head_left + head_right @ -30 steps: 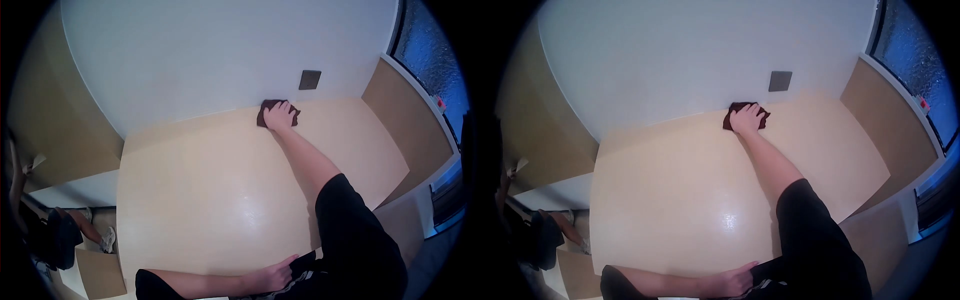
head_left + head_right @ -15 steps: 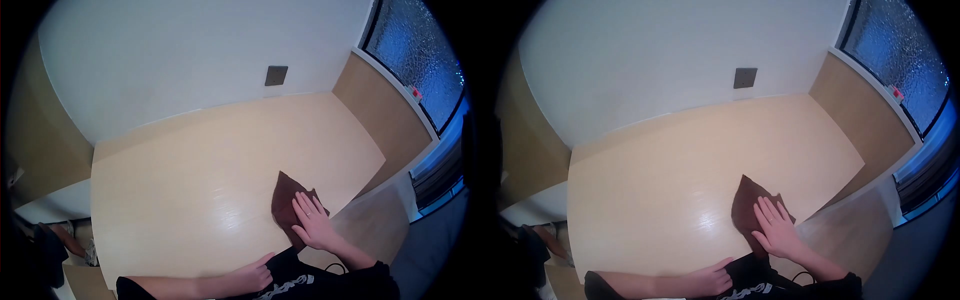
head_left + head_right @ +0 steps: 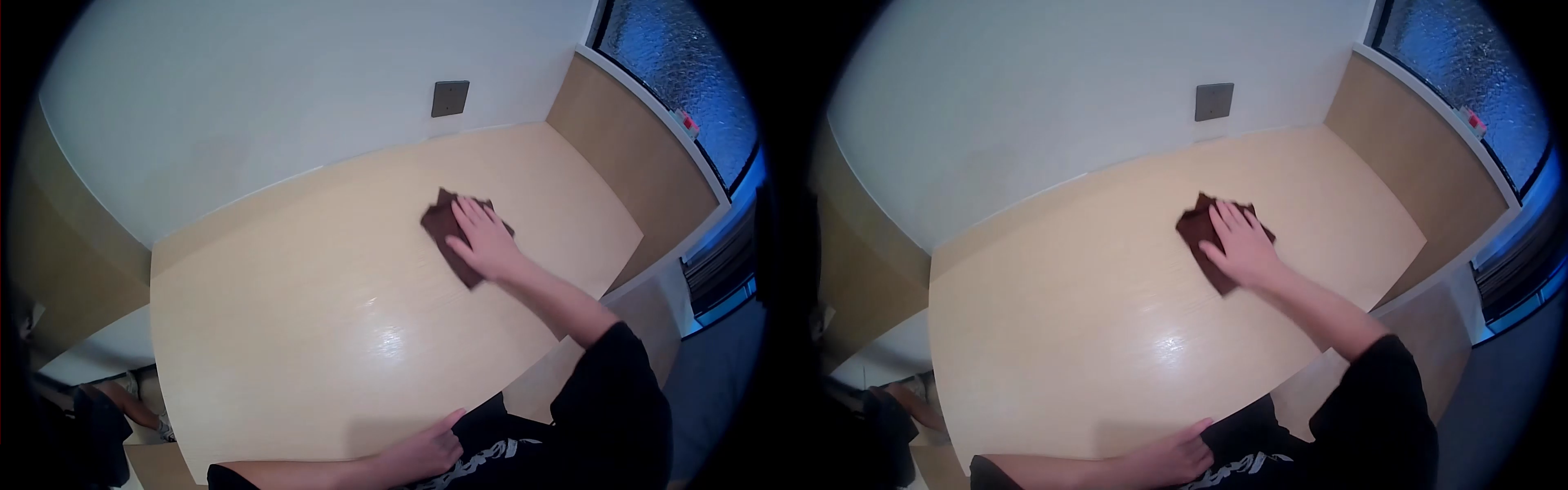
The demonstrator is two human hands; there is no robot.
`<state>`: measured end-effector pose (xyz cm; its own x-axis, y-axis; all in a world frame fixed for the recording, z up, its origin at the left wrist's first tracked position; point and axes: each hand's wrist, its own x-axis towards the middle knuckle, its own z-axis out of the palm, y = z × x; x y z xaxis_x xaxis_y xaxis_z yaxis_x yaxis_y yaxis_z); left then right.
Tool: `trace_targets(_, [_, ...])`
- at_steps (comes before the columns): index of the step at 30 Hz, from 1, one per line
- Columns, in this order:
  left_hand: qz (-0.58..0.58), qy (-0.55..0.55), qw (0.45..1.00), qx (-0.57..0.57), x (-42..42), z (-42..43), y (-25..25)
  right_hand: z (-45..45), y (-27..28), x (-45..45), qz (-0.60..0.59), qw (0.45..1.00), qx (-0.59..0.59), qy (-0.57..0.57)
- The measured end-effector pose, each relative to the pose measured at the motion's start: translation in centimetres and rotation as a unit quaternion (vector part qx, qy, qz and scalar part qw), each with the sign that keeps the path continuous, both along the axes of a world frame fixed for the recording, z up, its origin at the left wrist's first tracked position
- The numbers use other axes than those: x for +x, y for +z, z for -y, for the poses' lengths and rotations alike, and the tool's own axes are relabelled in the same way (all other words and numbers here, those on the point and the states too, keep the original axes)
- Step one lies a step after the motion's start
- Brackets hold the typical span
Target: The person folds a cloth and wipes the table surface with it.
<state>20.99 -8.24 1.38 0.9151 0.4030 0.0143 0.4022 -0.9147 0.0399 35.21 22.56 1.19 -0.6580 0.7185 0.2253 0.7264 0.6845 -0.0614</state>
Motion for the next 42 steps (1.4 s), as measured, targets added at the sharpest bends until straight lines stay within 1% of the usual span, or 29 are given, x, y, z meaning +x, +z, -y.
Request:
trace_targets(1, [-0.018, -0.006, 0.996, -0.088, 0.0, 0.0, 0.1, -2.3, -0.1, -1.4, -0.007, 1.000, -0.005, -0.017])
trace_targets(2, [-0.018, -0.004, 0.996, -0.091, -0.1, 0.1, 0.0, -4.6, -0.3, -2.8, -0.013, 0.999, -0.011, -0.034])
trace_targets(4, [0.052, 0.011, 0.998, 0.046, -0.3, 0.5, -0.5, -8.9, -0.6, -6.1, -0.011, 0.994, -0.012, -0.111])
trace_targets(5, [0.050, 0.012, 0.998, 0.045, -0.3, 0.7, -0.8, -10.8, -0.7, -7.7, -0.022, 0.988, -0.022, -0.152])
trace_targets(6, [0.009, 0.012, 0.999, 0.041, -0.3, 1.0, -1.1, -12.4, -0.9, -9.1, -0.033, 0.980, -0.033, -0.192])
trace_targets(7, [-0.032, 0.011, 0.999, 0.035, -0.4, 1.2, -1.2, -13.7, -0.9, -10.6, -0.036, 0.981, -0.035, -0.190])
trace_targets(8, [-0.035, 0.013, 0.999, 0.033, -0.7, 0.9, -0.1, -14.8, -0.9, -12.0, -0.042, 0.967, -0.042, -0.247])
trace_targets(9, [-0.045, -0.017, 0.996, 0.076, -1.0, 0.3, 1.7, -15.5, -0.9, -12.9, -0.048, 0.951, -0.048, -0.302])
trace_targets(10, [-0.058, -0.048, 0.990, 0.119, -1.4, 0.1, 2.7, -16.0, -0.8, -13.7, -0.052, 0.952, -0.050, -0.299])
trace_targets(12, [-0.060, -0.042, 0.990, 0.120, -1.7, 0.2, 2.4, -16.6, -0.3, -15.2, -0.057, 0.931, -0.055, -0.357])
trace_targets(13, [-0.055, -0.038, 0.990, 0.122, -1.7, 0.3, 1.8, -16.6, 0.0, -15.2, -0.060, 0.929, -0.066, -0.358])
trace_targets(16, [-0.030, -0.035, 0.991, 0.125, -1.2, 0.5, 0.4, -16.3, -0.4, -14.7, -0.075, 0.939, -0.045, -0.332])
trace_targets(17, [-0.024, -0.037, 0.991, 0.126, -1.0, 0.6, 0.0, -16.2, -0.7, -14.2, -0.059, 0.947, -0.037, -0.313])
trace_targets(18, [-0.065, -0.038, 0.986, 0.151, -0.8, 0.6, -0.2, -15.6, -0.6, -13.5, -0.059, 0.947, -0.033, -0.315])
trace_targets(19, [-0.105, -0.039, 0.978, 0.176, -0.7, 0.4, -0.4, -15.0, -0.7, -12.6, -0.053, 0.964, -0.030, -0.259])
trace_targets(20, [-0.100, -0.039, 0.978, 0.179, -0.6, 0.3, -0.5, -13.8, -0.8, -11.5, -0.045, 0.978, -0.029, -0.203])
trace_targets(21, [-0.084, -0.041, 0.984, 0.151, -0.7, 0.3, -0.5, -12.5, -1.2, -10.1, -0.023, 0.985, -0.016, -0.171])
trace_targets(22, [-0.068, -0.044, 0.989, 0.122, -0.8, 0.2, -0.5, -10.5, -1.3, -8.5, -0.018, 0.990, -0.008, -0.142])
trace_targets(23, [-0.062, -0.046, 0.989, 0.123, -0.7, 0.1, -0.5, -8.3, -1.3, -6.7, -0.012, 0.993, 0.001, -0.114])
trace_targets(25, [-0.065, -0.039, 0.993, 0.089, -0.6, 0.1, -0.5, -2.8, -0.9, -2.8, -0.010, 0.998, 0.022, -0.065])
trace_targets(27, [-0.050, -0.040, 0.993, 0.097, -0.8, 0.0, -0.3, 2.9, -0.3, 1.3, -0.025, 0.998, 0.054, -0.020])
trace_targets(29, [-0.033, -0.038, 0.993, 0.105, -0.9, -0.2, 0.2, 8.5, 1.1, 4.4, -0.014, 0.999, 0.030, -0.009])
trace_targets(30, [-0.046, -0.036, 0.992, 0.110, -0.9, -0.2, 0.5, 10.8, 1.8, 5.8, -0.008, 1.000, 0.005, -0.007])
trace_targets(34, [-0.071, -0.027, 0.992, 0.099, -0.7, -0.3, 1.0, 16.1, 2.4, 8.5, 0.025, 0.998, -0.035, -0.051])
trace_targets(38, [-0.065, -0.021, 0.991, 0.116, -0.9, -0.2, 1.0, 15.9, 2.6, 8.3, 0.029, 0.997, -0.051, -0.056])
trace_targets(39, [-0.049, -0.016, 0.991, 0.127, -1.3, -0.4, 1.8, 14.9, 2.7, 8.2, 0.036, 0.997, -0.053, -0.040])
trace_targets(42, [-0.025, -0.003, 0.991, 0.128, -1.2, 0.0, 1.3, 10.9, 2.6, 7.6, 0.037, 0.998, -0.051, -0.004])
